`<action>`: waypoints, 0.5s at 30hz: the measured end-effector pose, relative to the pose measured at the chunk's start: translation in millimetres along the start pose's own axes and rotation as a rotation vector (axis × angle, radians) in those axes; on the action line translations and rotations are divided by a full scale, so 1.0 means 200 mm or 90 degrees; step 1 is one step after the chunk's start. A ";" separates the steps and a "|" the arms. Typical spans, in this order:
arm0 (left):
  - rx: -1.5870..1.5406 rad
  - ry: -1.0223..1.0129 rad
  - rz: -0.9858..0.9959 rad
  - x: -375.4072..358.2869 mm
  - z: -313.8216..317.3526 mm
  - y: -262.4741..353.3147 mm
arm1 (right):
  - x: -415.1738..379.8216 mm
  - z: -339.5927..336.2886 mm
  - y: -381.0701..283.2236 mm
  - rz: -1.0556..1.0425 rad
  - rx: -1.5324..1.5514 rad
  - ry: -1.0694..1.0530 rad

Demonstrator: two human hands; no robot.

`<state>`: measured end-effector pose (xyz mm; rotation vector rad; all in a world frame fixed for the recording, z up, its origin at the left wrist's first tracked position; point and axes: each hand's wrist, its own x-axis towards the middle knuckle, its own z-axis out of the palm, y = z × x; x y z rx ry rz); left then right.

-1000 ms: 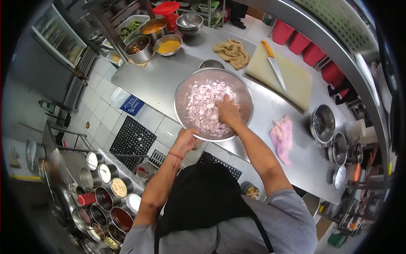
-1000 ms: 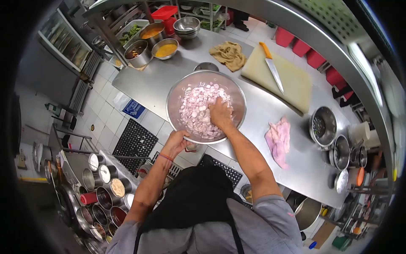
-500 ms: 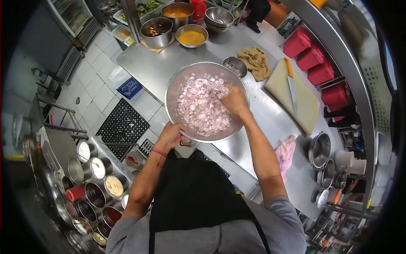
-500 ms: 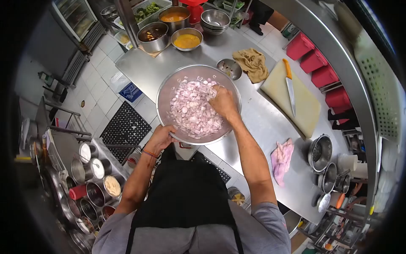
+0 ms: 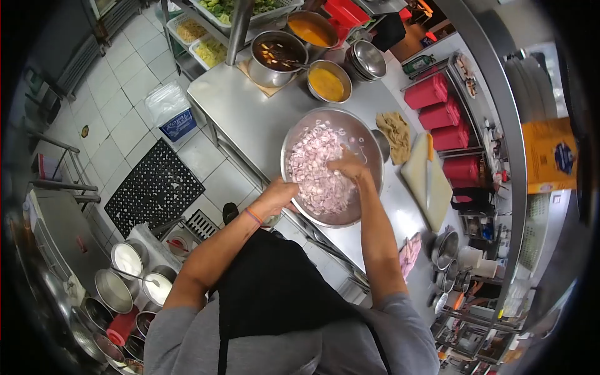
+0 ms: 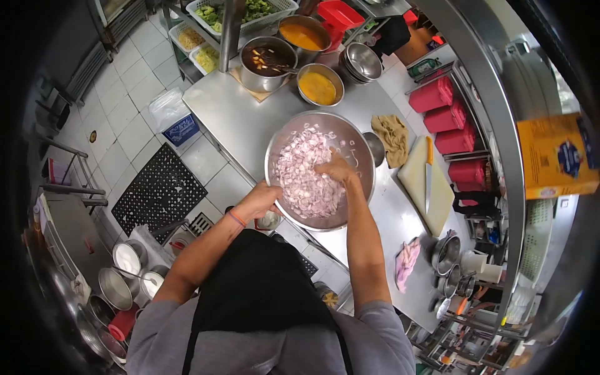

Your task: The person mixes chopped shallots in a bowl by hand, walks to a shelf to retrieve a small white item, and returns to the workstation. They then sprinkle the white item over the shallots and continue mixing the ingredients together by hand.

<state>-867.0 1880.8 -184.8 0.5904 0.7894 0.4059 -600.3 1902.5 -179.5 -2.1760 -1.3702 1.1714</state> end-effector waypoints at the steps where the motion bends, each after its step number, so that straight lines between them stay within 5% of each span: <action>1: 0.006 -0.003 -0.004 0.01 0.00 0.03 | 0.10 0.06 0.18 0.003 0.067 -0.010; 2: 0.013 -0.005 -0.008 0.01 0.01 0.05 | 0.15 0.10 0.27 0.005 0.136 -0.019; 6: 0.001 -0.041 0.002 0.09 -0.01 0.04 | -0.14 0.04 -0.19 0.081 0.063 0.002; 10: -0.032 -0.076 0.020 0.14 0.03 0.06 | -0.30 -0.07 -0.44 -0.065 -0.109 0.177; 15: -0.048 -0.183 0.008 0.13 0.03 0.12 | -0.24 -0.18 -0.37 -0.202 -0.255 0.289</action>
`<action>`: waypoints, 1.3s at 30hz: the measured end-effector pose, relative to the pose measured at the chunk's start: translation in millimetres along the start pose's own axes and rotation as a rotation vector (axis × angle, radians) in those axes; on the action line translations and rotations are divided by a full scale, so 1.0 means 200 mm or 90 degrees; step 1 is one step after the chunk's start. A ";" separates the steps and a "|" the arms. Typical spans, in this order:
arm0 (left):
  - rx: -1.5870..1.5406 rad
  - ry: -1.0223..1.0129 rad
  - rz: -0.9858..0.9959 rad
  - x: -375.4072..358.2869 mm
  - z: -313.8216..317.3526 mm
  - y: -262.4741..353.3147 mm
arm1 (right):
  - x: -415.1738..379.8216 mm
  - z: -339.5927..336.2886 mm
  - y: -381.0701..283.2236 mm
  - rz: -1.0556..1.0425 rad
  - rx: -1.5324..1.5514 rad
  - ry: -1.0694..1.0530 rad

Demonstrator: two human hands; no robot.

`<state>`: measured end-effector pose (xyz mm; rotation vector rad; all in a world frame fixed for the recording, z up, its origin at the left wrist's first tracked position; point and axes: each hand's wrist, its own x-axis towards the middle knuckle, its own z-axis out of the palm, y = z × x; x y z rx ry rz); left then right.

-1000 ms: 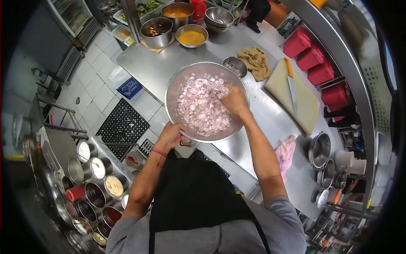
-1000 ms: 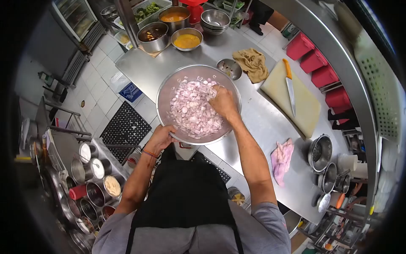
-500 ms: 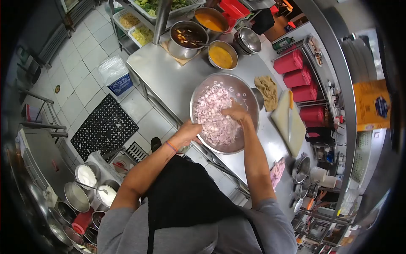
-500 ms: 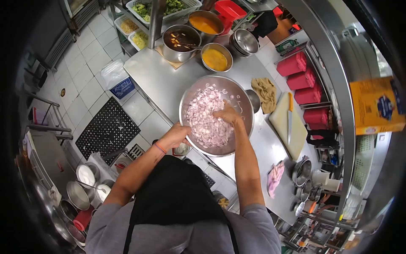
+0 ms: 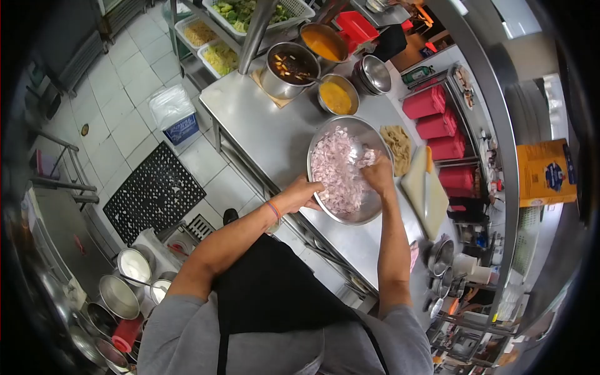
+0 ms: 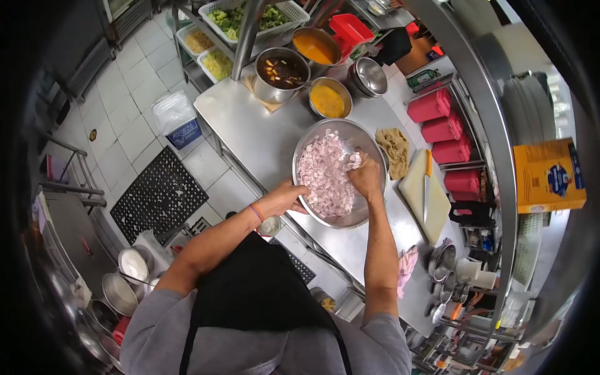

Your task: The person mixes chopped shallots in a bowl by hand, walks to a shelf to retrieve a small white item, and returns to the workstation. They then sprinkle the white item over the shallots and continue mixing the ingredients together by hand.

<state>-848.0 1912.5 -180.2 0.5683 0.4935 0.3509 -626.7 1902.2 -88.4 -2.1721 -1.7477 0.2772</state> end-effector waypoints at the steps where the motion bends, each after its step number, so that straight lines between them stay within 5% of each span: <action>1: 0.022 0.013 -0.003 -0.02 -0.02 0.00 | 0.00 0.01 0.01 -0.009 -0.015 0.023; 7: 0.073 0.060 -0.059 -0.31 -0.15 0.00 | -0.04 -0.03 -0.09 -0.059 -0.052 0.030; 14: 0.019 0.285 0.068 -0.59 -0.58 0.05 | 0.03 0.08 -0.07 -0.067 -0.035 -0.121; 18: 0.002 0.402 0.102 -0.51 -0.92 0.07 | 0.05 0.35 -0.14 0.069 -0.054 -0.198; 23: 0.037 0.552 0.044 -0.40 -1.55 -0.04 | 0.05 0.53 -0.31 0.185 -0.190 -0.123; 25: 0.164 0.555 -0.012 -0.40 -1.91 -0.17 | 0.07 0.51 -0.26 0.153 -0.172 -0.118; 26: 0.366 0.520 -0.048 -0.43 -2.06 -0.22 | 0.09 0.53 -0.18 0.119 -0.191 -0.068; 28: 1.079 0.352 -0.123 -0.59 -2.16 -0.22 | 0.13 0.57 0.02 0.106 -0.212 -0.044; 29: 1.221 0.311 -0.137 -0.68 -2.19 -0.23 | 0.16 0.56 0.09 0.128 -0.214 -0.063; 31: 0.741 0.561 -0.121 -0.78 -2.39 -0.40 | 0.15 0.52 0.18 0.071 -0.210 -0.002; 36: 0.425 0.809 -0.311 -1.12 -2.58 -0.53 | 0.10 0.26 -0.07 0.284 -0.109 0.075; 39: 1.105 0.381 -0.415 -1.28 -2.47 -0.39 | 0.11 0.07 -0.33 0.421 0.121 0.031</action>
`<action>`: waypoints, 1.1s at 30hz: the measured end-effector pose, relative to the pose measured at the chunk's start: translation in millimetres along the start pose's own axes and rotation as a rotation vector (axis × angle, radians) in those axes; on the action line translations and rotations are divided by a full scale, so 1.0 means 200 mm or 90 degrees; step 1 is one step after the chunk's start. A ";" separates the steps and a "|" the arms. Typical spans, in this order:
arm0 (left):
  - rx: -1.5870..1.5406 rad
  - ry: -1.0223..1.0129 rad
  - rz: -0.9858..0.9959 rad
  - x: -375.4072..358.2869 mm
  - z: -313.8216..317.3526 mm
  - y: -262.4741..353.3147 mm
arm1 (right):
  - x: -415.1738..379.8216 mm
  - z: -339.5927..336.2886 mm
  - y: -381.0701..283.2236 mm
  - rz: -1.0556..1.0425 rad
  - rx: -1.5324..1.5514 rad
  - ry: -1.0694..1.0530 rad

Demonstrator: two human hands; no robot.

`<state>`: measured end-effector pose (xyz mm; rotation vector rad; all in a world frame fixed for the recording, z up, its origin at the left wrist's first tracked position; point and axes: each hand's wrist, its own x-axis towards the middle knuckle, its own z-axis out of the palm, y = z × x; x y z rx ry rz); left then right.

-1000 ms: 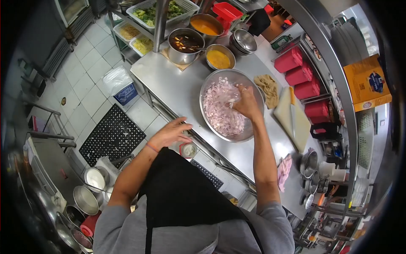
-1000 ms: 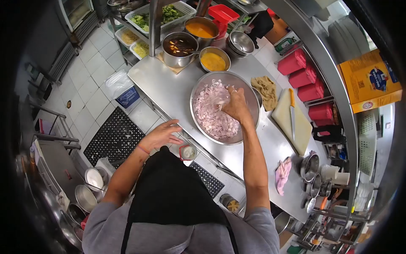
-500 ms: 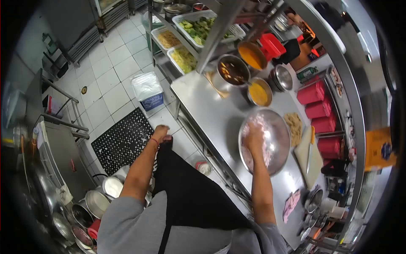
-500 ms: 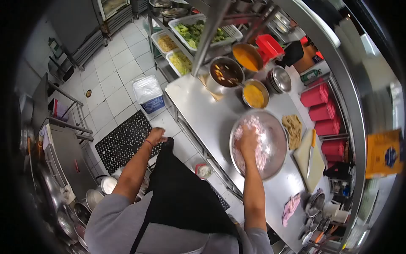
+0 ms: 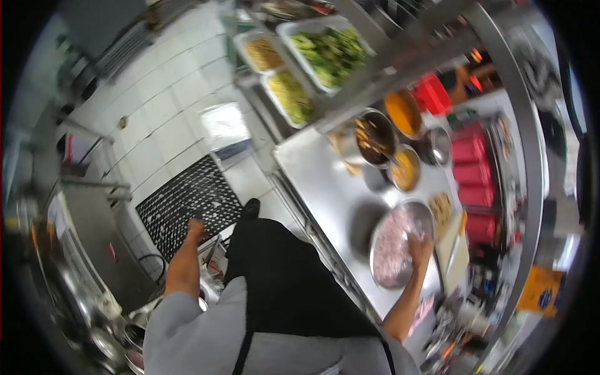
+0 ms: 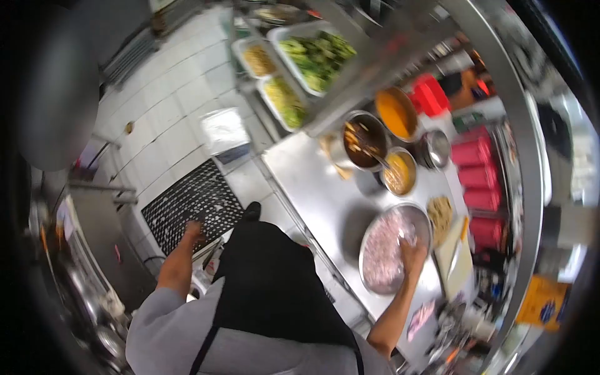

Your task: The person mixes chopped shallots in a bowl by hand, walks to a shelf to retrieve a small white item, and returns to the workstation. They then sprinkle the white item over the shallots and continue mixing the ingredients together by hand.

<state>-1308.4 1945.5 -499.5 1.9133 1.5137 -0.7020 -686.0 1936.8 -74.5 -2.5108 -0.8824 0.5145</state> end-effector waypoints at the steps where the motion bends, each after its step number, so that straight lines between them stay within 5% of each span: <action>1: -0.028 0.061 -0.010 -0.02 -0.01 0.01 | -0.01 -0.08 0.02 0.032 0.011 -0.029; 4: -0.142 0.081 0.107 -0.01 0.02 -0.07 | 0.03 -0.27 0.22 -0.266 -0.167 0.021; 5: -0.474 0.042 0.009 -0.04 -0.01 -0.01 | -0.04 -0.37 0.11 -0.349 -0.225 0.069; 7: -1.129 -0.022 -0.256 -0.10 -0.08 0.04 | -0.20 -0.50 -0.02 -0.312 -0.063 0.164; 12: -1.076 0.024 -0.248 -0.26 -0.19 0.19 | -0.20 -0.34 0.09 -0.278 0.169 0.383; 14: -1.035 0.018 -0.246 -0.22 -0.14 0.13 | -0.11 -0.04 0.18 -0.177 0.060 0.341; 15: -1.032 0.033 -0.266 -0.24 -0.17 0.13 | -0.10 0.04 0.28 -0.304 -0.113 0.245; 17: -1.051 0.060 -0.301 -0.27 -0.25 0.16 | -0.06 0.02 0.41 -0.401 -0.209 0.224; 19: -1.045 0.078 -0.332 -0.28 -0.30 0.17 | -0.09 -0.18 0.31 -0.273 0.067 0.281; 24: -0.926 0.095 -0.372 -0.13 -0.24 0.16 | -0.16 -0.33 0.09 -0.198 0.117 0.450; 26: -0.939 0.059 -0.378 -0.06 -0.21 0.14 | 0.00 -0.14 0.26 -0.196 -0.131 0.307; 27: -0.878 0.041 -0.344 -0.05 -0.22 0.13 | -0.09 -0.05 0.18 -0.153 -0.476 0.230; 29: -0.763 0.011 -0.278 -0.05 -0.31 0.11 | -0.13 0.02 -0.10 -0.230 -0.373 0.231; 31: -0.865 0.054 -0.330 -0.07 -0.40 0.10 | -0.22 0.06 -0.49 -0.322 -0.294 0.223; 33: -0.901 0.098 -0.340 0.08 -0.21 -0.06 | -0.23 0.20 -0.86 -0.308 -0.076 -0.012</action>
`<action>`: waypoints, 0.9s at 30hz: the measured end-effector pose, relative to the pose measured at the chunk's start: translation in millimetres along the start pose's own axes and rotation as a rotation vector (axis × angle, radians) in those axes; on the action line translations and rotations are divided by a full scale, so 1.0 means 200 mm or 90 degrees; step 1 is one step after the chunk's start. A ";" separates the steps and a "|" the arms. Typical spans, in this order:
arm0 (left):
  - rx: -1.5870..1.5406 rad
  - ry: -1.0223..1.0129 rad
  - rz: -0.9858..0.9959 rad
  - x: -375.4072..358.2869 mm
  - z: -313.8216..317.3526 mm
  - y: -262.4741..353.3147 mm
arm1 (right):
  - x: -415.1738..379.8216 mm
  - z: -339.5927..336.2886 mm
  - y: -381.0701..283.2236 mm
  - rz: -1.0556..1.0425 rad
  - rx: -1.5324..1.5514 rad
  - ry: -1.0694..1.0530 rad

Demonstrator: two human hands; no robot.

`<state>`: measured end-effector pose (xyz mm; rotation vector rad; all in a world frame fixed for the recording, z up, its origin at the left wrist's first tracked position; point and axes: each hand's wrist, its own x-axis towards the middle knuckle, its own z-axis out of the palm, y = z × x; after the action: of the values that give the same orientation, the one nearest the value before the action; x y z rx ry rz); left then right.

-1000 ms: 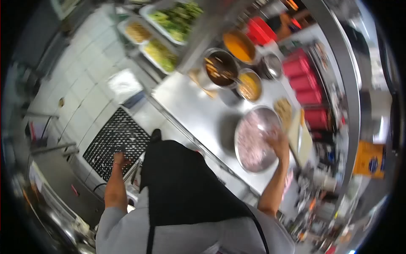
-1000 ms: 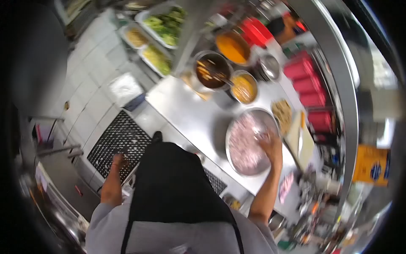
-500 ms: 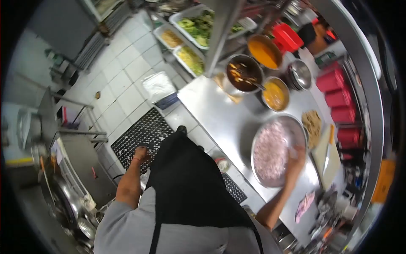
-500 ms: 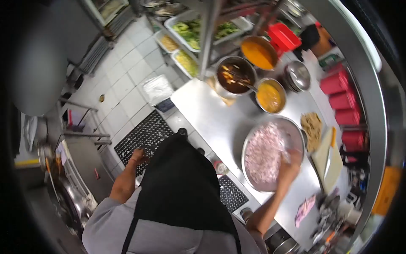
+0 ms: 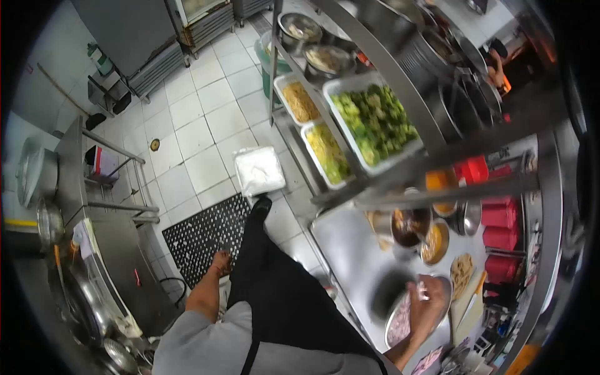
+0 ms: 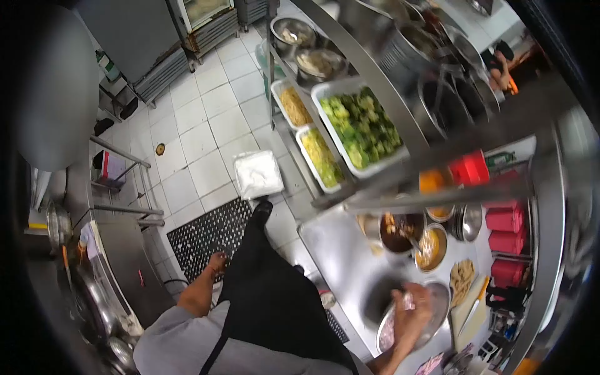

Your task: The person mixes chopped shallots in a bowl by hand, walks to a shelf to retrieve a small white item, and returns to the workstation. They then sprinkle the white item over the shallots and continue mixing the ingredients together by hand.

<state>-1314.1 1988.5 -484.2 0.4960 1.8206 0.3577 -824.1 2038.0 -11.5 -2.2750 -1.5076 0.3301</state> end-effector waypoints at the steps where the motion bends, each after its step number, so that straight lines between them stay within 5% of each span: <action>1: 0.007 0.008 0.023 0.23 -0.02 -0.17 | 0.09 0.07 -0.16 -0.003 0.128 -0.088; 5: -0.229 -0.024 -0.094 0.27 -0.19 0.17 | 0.57 0.50 -0.74 -0.259 0.111 -0.147; 10: -0.334 0.003 -0.101 0.27 -0.39 0.66 | 1.62 1.06 -1.43 -0.367 0.209 0.026; 11: -0.381 -0.007 -0.091 0.27 -0.42 0.62 | 1.85 1.19 -1.48 -0.318 0.260 0.029; 13: -0.401 0.011 -0.118 0.28 -0.44 0.48 | 2.31 1.41 -1.56 -0.422 0.173 0.169; 17: -0.485 0.024 -0.175 0.18 -0.51 -0.03 | 2.78 1.46 -1.83 -0.435 0.101 0.142; 20: -0.346 0.204 -0.506 0.02 -0.50 -0.06 | 3.02 1.52 -1.94 -0.347 0.023 0.094; 21: -0.555 0.152 -0.539 -0.02 -0.55 -0.25 | 3.07 1.54 -1.95 -0.320 0.003 0.078; 27: -0.477 0.163 -0.499 0.05 -0.53 0.03 | 3.18 1.65 -1.95 -0.235 -0.050 0.023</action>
<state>-1417.3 1999.6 -457.4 -0.7934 1.8031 0.5216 -1028.7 2819.3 -123.5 -1.9901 -1.9054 0.1247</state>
